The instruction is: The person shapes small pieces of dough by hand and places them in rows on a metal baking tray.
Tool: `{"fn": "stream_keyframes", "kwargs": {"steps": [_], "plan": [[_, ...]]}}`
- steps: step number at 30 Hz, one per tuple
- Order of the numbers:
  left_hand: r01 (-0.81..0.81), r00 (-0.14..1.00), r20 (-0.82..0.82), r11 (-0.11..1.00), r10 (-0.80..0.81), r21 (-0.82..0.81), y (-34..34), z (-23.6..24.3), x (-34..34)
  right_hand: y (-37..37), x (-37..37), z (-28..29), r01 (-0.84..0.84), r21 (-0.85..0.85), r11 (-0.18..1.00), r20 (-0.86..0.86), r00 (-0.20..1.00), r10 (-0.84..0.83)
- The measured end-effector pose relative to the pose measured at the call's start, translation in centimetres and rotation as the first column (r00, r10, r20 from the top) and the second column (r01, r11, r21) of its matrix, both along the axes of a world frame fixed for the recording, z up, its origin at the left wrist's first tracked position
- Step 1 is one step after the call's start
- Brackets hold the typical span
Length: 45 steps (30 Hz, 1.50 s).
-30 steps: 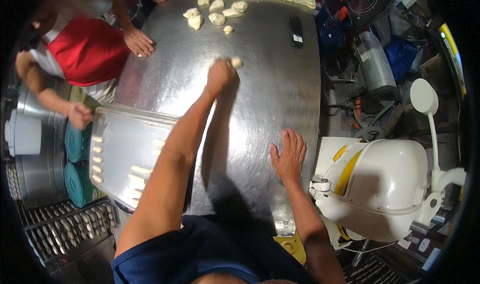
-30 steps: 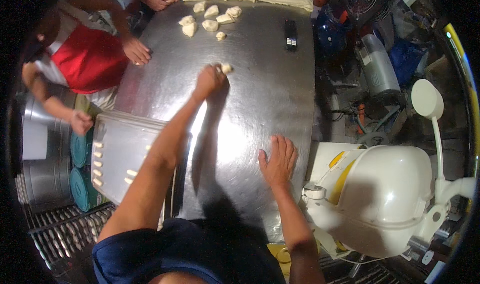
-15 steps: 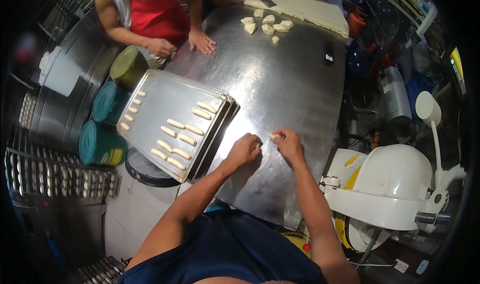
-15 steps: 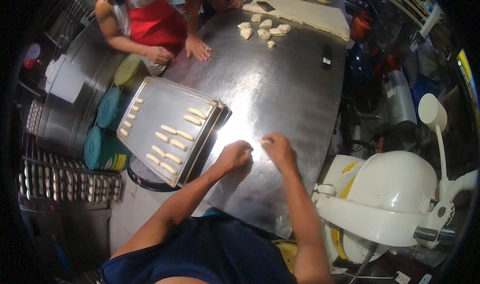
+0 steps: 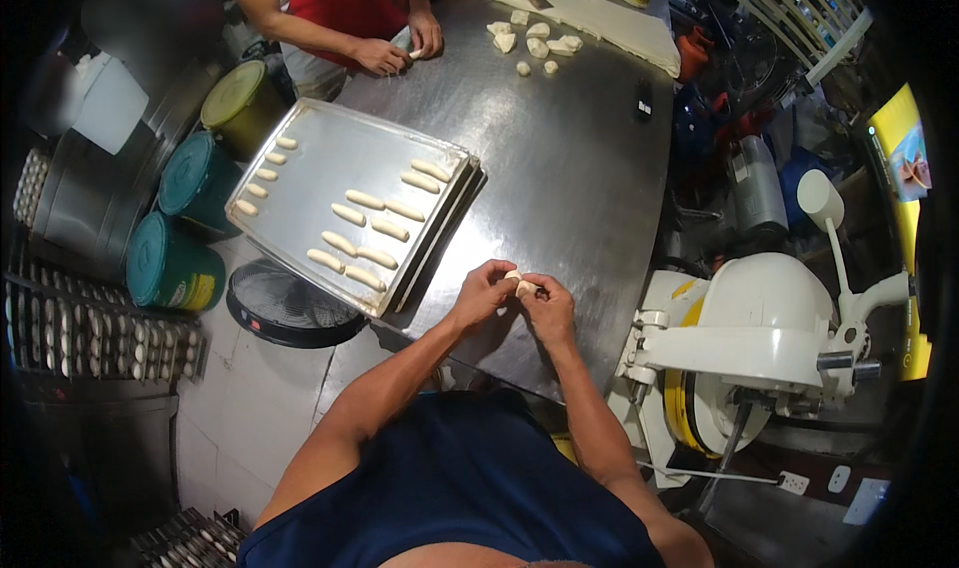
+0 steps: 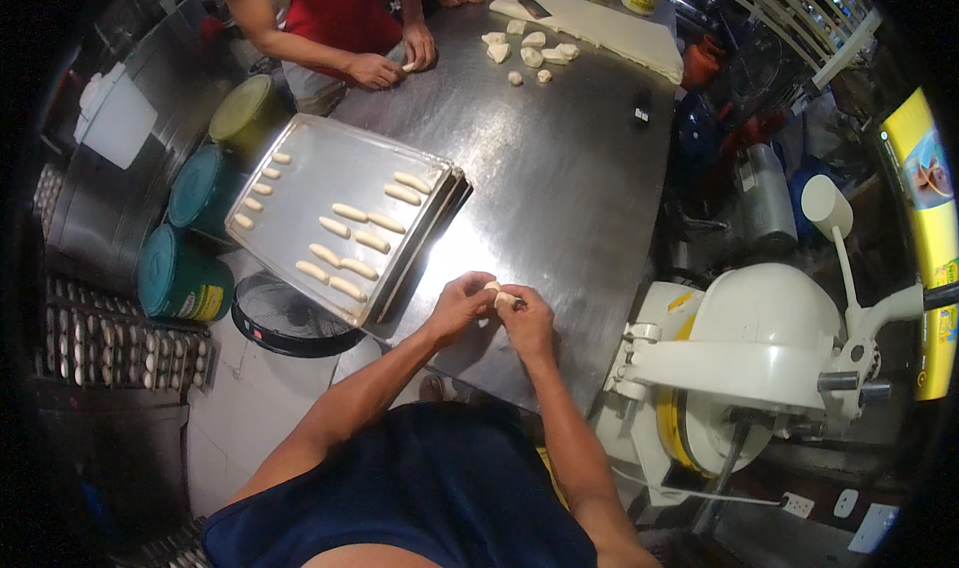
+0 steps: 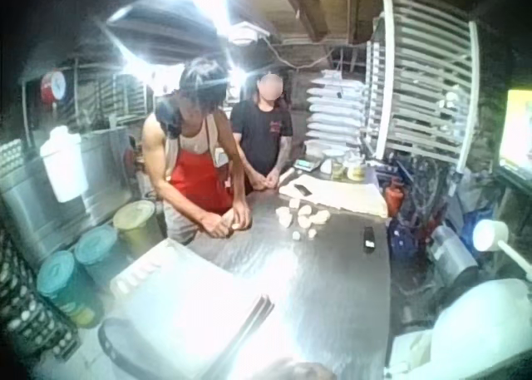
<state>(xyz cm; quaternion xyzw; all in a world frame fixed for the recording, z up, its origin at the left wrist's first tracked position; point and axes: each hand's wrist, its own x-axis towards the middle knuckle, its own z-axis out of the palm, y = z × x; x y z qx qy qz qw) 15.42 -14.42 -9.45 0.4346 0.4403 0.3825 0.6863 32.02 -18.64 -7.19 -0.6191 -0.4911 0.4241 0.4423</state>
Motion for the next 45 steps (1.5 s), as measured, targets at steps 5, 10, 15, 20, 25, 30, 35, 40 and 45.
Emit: {"fn": "stream_keyframes", "kwargs": {"steps": [5, 10, 15, 20, 25, 30, 35, 40, 45], "plan": [[-0.151, 0.954, -0.202, 0.937, 0.222, 0.316, -0.3, 2.4, -2.7, -3.4, 3.7, 2.6, 0.113, 0.027, 0.993, 0.253, 0.960, -0.116], [0.487, 0.735, -0.660, 0.554, 0.158, 0.675, -2.2, 0.0, -5.5, -9.9, 6.2, -1.7, -0.273, 0.211, 0.939, 0.847, 0.530, -0.037], [0.597, 0.530, -0.825, 0.605, 0.195, 0.527, 1.2, -1.6, -3.5, -6.2, 5.2, -3.2, -0.169, 0.031, 0.985, 0.917, 0.398, 0.040], [0.594, 0.435, -0.841, 0.599, 0.322, 0.537, 5.5, -2.1, -2.2, 0.6, 3.2, -1.5, -0.115, -0.037, 0.993, 0.864, 0.495, 0.089], [0.726, 0.436, -0.894, 0.545, 0.108, 0.420, 3.5, -1.2, -3.0, -2.8, 6.1, 1.2, -0.179, -0.128, 0.975, 0.866, 0.459, 0.198], [0.392, 0.751, -0.657, 0.756, 0.066, 0.525, 4.4, 0.1, -5.9, -3.1, 8.6, 0.9, -0.034, -0.014, 0.999, 0.514, 0.857, 0.036], [0.551, 0.642, -0.764, 0.732, -0.065, 0.401, 5.7, 0.6, -6.4, -3.1, 10.1, 1.2, -0.162, 0.032, 0.986, 0.713, 0.696, 0.091], [0.678, 0.495, -0.795, 0.416, 0.352, 0.606, 7.1, 0.7, -0.4, 1.5, 8.1, -1.3, -0.260, 0.244, 0.934, 0.804, 0.593, -0.045], [0.622, 0.614, -0.733, 0.393, 0.292, 0.677, 8.5, -1.0, 1.0, 3.1, 8.0, -6.3, -0.317, 0.203, 0.926, 0.906, 0.420, -0.055]]}}
